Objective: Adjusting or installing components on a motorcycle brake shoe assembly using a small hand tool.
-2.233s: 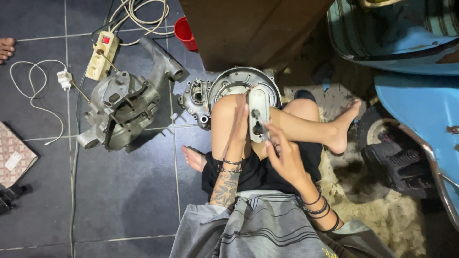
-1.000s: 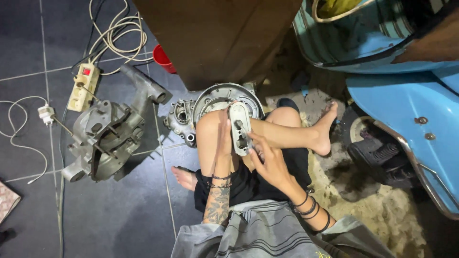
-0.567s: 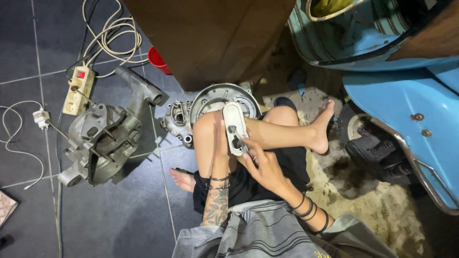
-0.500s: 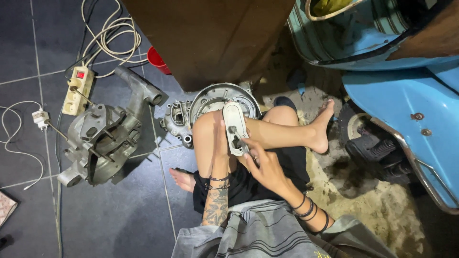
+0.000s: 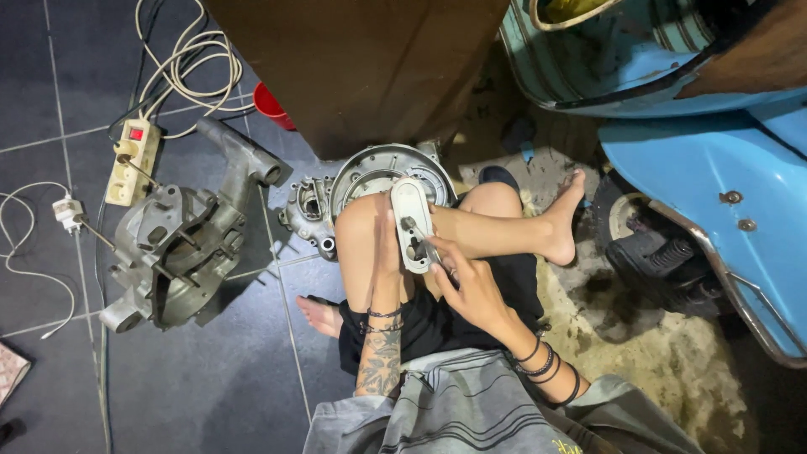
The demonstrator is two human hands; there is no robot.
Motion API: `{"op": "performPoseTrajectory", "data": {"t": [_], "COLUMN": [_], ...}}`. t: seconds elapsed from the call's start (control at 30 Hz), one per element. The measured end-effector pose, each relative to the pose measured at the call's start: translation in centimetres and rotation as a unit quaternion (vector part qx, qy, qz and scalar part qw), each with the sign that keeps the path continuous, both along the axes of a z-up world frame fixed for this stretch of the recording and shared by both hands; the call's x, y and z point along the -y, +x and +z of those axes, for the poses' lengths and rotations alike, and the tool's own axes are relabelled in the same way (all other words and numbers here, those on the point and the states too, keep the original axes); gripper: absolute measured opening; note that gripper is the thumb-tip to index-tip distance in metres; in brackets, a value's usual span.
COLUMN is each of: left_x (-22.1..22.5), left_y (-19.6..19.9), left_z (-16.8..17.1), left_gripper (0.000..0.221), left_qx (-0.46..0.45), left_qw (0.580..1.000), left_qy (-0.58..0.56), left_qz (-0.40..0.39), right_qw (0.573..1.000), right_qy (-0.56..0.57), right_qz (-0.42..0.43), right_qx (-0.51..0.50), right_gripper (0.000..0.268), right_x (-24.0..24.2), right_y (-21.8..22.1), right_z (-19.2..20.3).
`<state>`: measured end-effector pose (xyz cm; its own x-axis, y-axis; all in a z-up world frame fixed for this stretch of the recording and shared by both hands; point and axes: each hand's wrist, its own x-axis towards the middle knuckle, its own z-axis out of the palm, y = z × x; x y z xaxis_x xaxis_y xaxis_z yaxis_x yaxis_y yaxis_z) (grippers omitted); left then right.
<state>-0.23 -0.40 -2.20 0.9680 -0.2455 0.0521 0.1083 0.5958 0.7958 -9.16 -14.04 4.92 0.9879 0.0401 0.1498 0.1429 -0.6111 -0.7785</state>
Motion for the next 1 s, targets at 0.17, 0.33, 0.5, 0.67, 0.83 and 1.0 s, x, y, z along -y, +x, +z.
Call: {"op": "performPoseTrajectory", "data": {"t": [0.17, 0.33, 0.5, 0.67, 0.83, 1.0], "left_x": [0.0, -0.5, 0.0, -0.5, -0.7, -0.4], "left_y": [0.4, 0.4, 0.0, 0.2, 0.2, -0.1], "left_z": [1.7, 2.2, 3.9, 3.4, 3.4, 5.3], "left_gripper": [0.065, 0.069, 0.072, 0.074, 0.076, 0.072], "left_qx": [0.076, 0.124, 0.108, 0.112, 0.113, 0.048], "left_qw": [0.976, 0.954, 0.962, 0.955, 0.952, 0.989], "left_qy": [0.196, 0.268, 0.248, 0.274, 0.284, 0.142], "left_qz": [0.057, 0.056, 0.03, 0.028, 0.023, 0.003], "right_qw": [0.999, 0.999, 0.992, 0.986, 0.983, 0.985], "right_qy": [-0.002, -0.019, -0.035, -0.056, -0.055, -0.046], "right_qz": [-0.027, -0.033, 0.006, 0.039, -0.002, 0.045], "right_qx": [0.02, 0.036, 0.122, 0.15, 0.173, 0.162], "right_gripper": [0.038, 0.036, 0.026, 0.022, 0.021, 0.015], "right_x": [2.0, 3.3, 5.3, 6.0, 5.8, 5.8], "right_y": [1.5, 3.5, 4.7, 5.1, 6.1, 5.7], "right_z": [-0.8, 2.4, 1.4, 0.9, 1.5, -1.9]}}
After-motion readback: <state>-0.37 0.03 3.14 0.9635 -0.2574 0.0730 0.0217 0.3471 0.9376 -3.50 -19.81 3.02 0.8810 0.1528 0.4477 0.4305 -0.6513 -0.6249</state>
